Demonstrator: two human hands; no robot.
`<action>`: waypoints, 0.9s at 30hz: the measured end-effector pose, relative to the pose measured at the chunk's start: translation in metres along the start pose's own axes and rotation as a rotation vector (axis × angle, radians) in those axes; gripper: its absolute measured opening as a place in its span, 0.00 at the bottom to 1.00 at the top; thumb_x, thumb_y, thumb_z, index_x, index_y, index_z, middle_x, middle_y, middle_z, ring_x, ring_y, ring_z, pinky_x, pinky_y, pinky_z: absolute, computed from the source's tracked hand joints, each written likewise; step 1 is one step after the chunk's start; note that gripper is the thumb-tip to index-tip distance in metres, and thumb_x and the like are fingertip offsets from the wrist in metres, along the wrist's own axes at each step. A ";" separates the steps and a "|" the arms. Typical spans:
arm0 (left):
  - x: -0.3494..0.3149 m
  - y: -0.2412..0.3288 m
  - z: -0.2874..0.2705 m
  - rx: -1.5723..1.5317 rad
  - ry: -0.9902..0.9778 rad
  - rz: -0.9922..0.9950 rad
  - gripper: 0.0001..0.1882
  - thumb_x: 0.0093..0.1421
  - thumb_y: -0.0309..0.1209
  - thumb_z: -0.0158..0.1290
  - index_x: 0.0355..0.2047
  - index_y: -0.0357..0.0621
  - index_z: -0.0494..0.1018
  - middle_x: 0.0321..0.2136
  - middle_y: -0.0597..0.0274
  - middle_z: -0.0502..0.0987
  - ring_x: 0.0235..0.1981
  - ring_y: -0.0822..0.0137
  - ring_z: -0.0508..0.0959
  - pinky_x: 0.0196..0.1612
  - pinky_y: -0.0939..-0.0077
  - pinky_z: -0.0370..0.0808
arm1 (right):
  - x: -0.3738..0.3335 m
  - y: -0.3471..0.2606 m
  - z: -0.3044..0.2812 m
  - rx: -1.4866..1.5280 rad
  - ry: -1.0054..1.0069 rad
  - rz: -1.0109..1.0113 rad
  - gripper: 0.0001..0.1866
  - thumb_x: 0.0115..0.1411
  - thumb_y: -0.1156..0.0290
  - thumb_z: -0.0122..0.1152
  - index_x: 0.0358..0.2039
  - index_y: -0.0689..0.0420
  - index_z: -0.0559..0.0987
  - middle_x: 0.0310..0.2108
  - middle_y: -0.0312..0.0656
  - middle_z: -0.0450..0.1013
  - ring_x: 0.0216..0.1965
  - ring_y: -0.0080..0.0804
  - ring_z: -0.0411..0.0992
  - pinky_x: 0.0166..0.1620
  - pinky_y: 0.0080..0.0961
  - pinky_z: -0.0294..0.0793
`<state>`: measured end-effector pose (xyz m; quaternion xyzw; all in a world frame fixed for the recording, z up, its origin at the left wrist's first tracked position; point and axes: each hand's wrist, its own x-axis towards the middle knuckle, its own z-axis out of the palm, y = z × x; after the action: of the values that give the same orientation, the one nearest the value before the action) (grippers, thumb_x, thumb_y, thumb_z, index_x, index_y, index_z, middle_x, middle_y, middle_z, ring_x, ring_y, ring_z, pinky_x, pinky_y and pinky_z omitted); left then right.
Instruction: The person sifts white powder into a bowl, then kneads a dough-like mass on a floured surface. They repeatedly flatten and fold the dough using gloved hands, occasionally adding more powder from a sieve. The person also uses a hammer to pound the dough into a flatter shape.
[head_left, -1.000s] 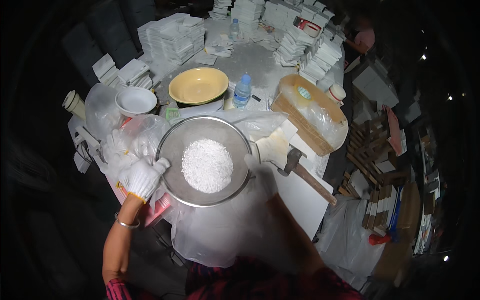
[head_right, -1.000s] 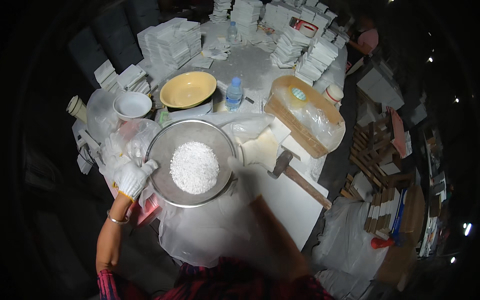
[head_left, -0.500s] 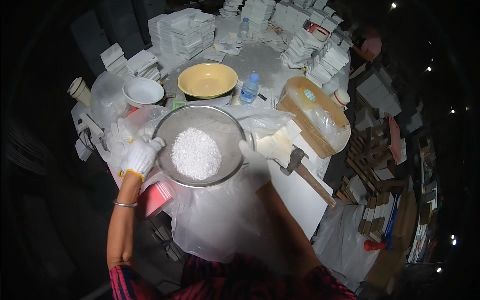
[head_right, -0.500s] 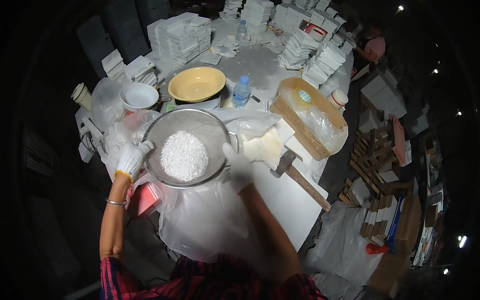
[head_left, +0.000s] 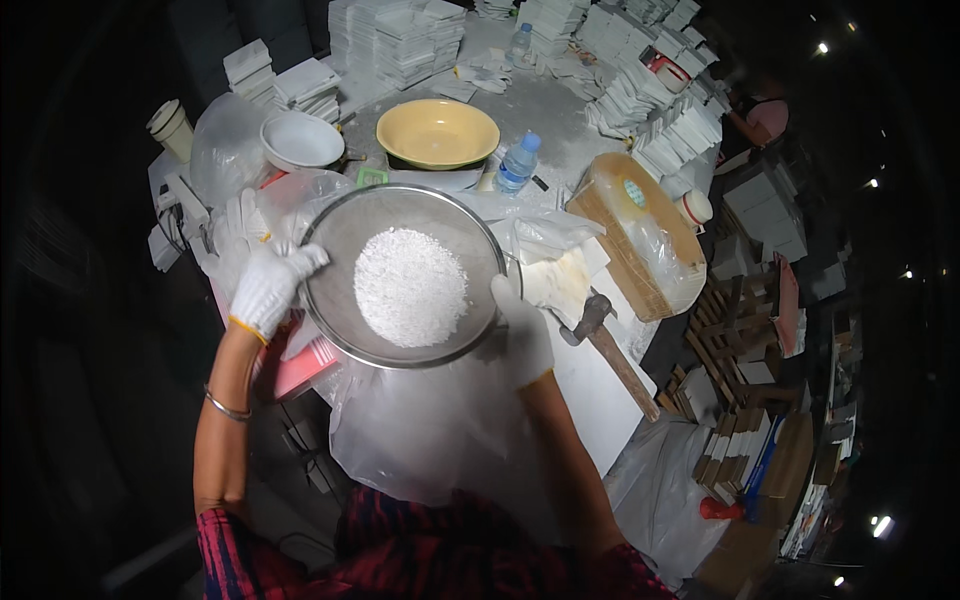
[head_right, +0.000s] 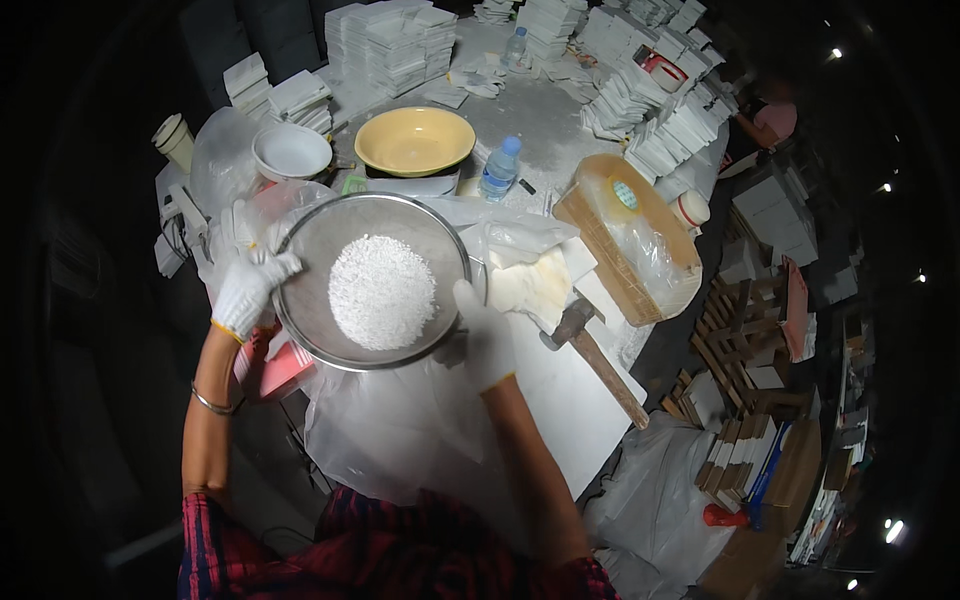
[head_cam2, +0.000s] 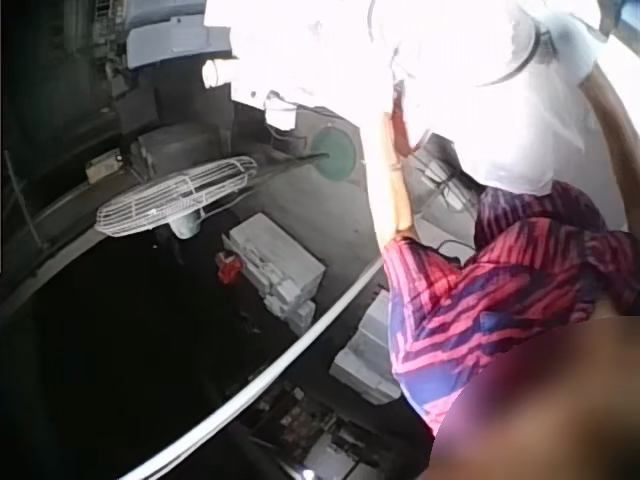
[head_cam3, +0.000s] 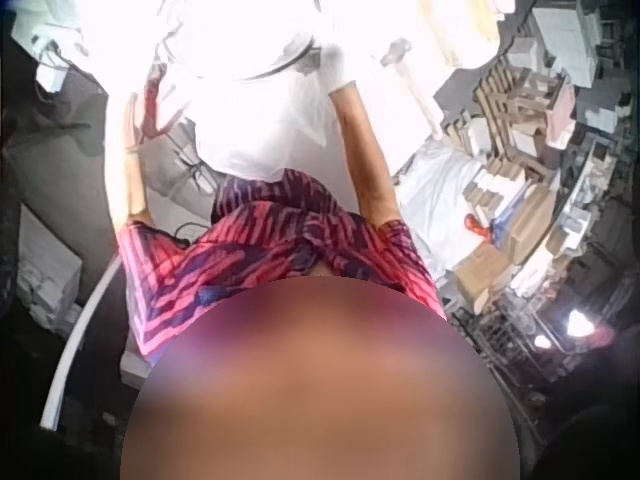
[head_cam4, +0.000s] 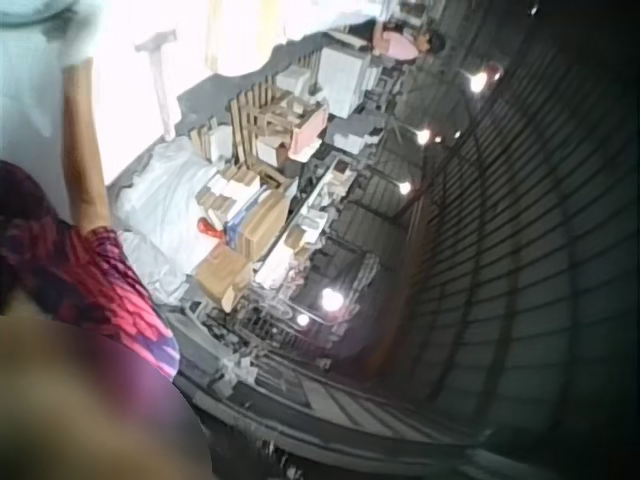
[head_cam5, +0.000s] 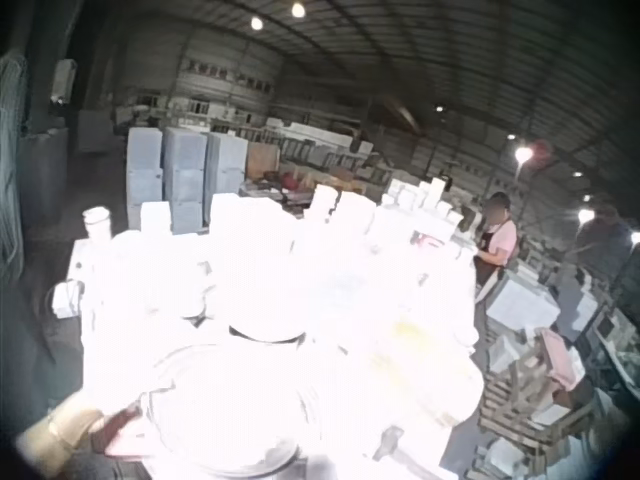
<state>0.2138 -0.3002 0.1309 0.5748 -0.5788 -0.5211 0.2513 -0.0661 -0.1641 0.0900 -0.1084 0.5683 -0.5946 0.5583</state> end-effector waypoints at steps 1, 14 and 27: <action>0.004 0.003 -0.001 -0.213 0.004 0.069 0.13 0.62 0.32 0.59 0.42 0.33 0.79 0.31 0.61 0.81 0.31 0.72 0.79 0.35 0.75 0.77 | 0.004 -0.002 -0.006 -0.030 -0.007 0.032 0.24 0.73 0.56 0.53 0.52 0.67 0.76 0.41 0.50 0.79 0.39 0.40 0.80 0.39 0.36 0.82; 0.029 -0.031 0.021 0.239 0.140 0.265 0.17 0.58 0.37 0.62 0.26 0.33 0.76 0.17 0.60 0.74 0.17 0.69 0.72 0.24 0.70 0.72 | 0.004 -0.012 0.006 0.295 -0.061 0.027 0.17 0.74 0.61 0.49 0.51 0.60 0.78 0.40 0.41 0.81 0.37 0.31 0.80 0.36 0.25 0.79; 0.013 -0.036 0.025 0.116 0.099 0.248 0.26 0.56 0.50 0.61 0.25 0.33 0.76 0.19 0.49 0.74 0.24 0.61 0.74 0.32 0.62 0.72 | -0.002 0.013 -0.013 0.152 0.031 -0.231 0.21 0.74 0.56 0.51 0.54 0.62 0.78 0.46 0.41 0.80 0.41 0.31 0.79 0.41 0.30 0.79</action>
<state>0.2033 -0.2968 0.0871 0.5376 -0.6613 -0.4227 0.3083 -0.0685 -0.1517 0.0767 -0.1212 0.5139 -0.6978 0.4840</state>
